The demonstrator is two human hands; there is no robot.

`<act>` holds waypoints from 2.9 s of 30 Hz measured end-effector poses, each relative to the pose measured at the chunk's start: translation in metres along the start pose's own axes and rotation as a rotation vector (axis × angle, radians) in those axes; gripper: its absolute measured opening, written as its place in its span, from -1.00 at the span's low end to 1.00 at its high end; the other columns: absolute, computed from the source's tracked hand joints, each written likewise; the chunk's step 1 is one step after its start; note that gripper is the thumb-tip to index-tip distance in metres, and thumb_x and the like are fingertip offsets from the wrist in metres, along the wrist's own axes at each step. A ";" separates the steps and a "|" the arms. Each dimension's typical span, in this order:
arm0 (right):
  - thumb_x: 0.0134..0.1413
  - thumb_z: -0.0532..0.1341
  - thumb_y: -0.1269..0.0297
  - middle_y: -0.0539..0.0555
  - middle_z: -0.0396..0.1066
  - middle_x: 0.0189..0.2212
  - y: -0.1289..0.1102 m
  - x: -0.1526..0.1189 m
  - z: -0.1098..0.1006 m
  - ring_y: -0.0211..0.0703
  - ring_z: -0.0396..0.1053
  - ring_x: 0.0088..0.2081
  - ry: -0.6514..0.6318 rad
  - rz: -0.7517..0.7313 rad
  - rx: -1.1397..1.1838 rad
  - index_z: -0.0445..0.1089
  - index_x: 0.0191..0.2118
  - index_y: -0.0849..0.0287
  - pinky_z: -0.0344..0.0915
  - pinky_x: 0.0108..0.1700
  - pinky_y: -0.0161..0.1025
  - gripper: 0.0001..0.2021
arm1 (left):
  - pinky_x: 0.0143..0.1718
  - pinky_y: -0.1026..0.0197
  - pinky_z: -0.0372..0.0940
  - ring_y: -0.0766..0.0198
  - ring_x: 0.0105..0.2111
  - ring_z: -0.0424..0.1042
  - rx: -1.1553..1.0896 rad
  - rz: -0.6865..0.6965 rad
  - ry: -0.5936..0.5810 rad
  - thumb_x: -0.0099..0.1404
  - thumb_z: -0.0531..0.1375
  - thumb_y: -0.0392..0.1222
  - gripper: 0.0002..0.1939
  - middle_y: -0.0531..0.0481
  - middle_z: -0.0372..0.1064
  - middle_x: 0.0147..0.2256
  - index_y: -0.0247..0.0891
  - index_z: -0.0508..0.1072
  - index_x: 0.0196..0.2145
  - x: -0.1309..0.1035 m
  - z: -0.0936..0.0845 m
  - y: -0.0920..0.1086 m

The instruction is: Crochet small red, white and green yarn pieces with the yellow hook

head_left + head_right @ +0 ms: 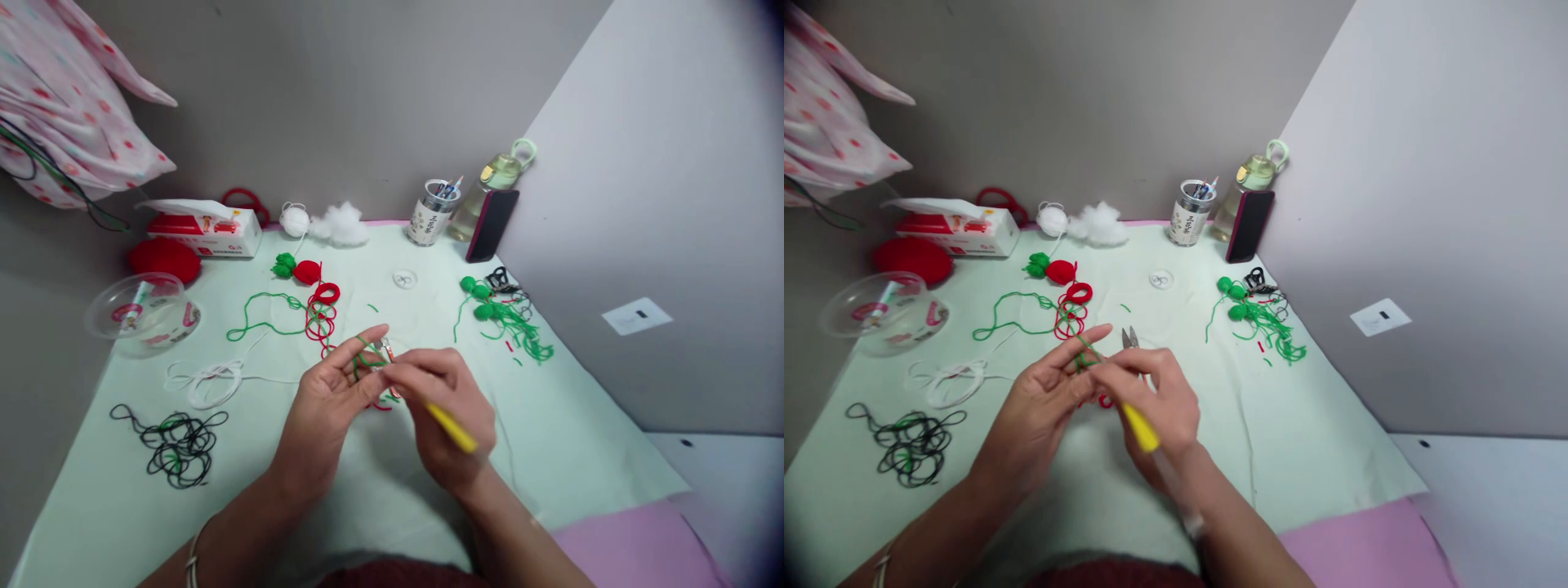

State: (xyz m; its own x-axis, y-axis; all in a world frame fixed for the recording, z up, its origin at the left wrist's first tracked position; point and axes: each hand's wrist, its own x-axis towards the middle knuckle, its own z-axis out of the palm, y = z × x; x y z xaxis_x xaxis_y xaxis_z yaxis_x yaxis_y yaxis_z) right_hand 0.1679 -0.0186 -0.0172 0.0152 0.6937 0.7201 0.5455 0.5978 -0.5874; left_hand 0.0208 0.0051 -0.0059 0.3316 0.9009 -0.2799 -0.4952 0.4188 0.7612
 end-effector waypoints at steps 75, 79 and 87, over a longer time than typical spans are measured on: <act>0.47 0.18 0.31 0.05 0.61 -0.32 0.002 0.010 -0.010 -0.11 0.56 -0.23 -0.066 0.158 0.458 0.60 -0.11 0.05 0.51 -0.16 -0.11 -0.79 | -0.23 0.22 0.26 0.24 -0.34 0.32 0.532 0.187 -0.045 0.50 0.21 -0.02 -0.65 0.06 0.37 -0.39 -0.01 0.62 0.15 0.001 -0.011 0.021; 0.46 0.17 0.36 0.05 0.61 -0.30 0.001 0.011 -0.011 -0.11 0.57 -0.21 -0.082 0.131 0.435 0.60 -0.08 0.05 0.51 -0.15 -0.12 -0.78 | -0.16 0.18 0.28 0.19 -0.29 0.37 0.493 0.180 -0.077 0.50 0.18 -0.05 -0.61 0.01 0.44 -0.30 -0.03 0.59 0.21 0.002 -0.016 0.023; 0.46 0.17 0.36 0.05 0.60 -0.31 0.002 0.011 -0.012 -0.12 0.54 -0.22 -0.096 0.142 0.443 0.60 -0.09 0.07 0.51 -0.12 -0.11 -0.78 | -0.02 0.11 0.34 0.06 -0.09 0.48 0.565 0.150 -0.196 0.47 0.18 -0.16 -0.55 -0.06 0.55 -0.19 0.03 0.54 0.27 0.000 -0.019 0.035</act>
State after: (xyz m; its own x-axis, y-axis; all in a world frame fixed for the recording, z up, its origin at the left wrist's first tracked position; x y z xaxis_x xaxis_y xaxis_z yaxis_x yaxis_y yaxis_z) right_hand 0.1789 -0.0146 -0.0057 -0.0251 0.8027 0.5959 0.1333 0.5935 -0.7937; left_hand -0.0120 0.0214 0.0092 0.4594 0.8851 -0.0738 -0.0637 0.1158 0.9912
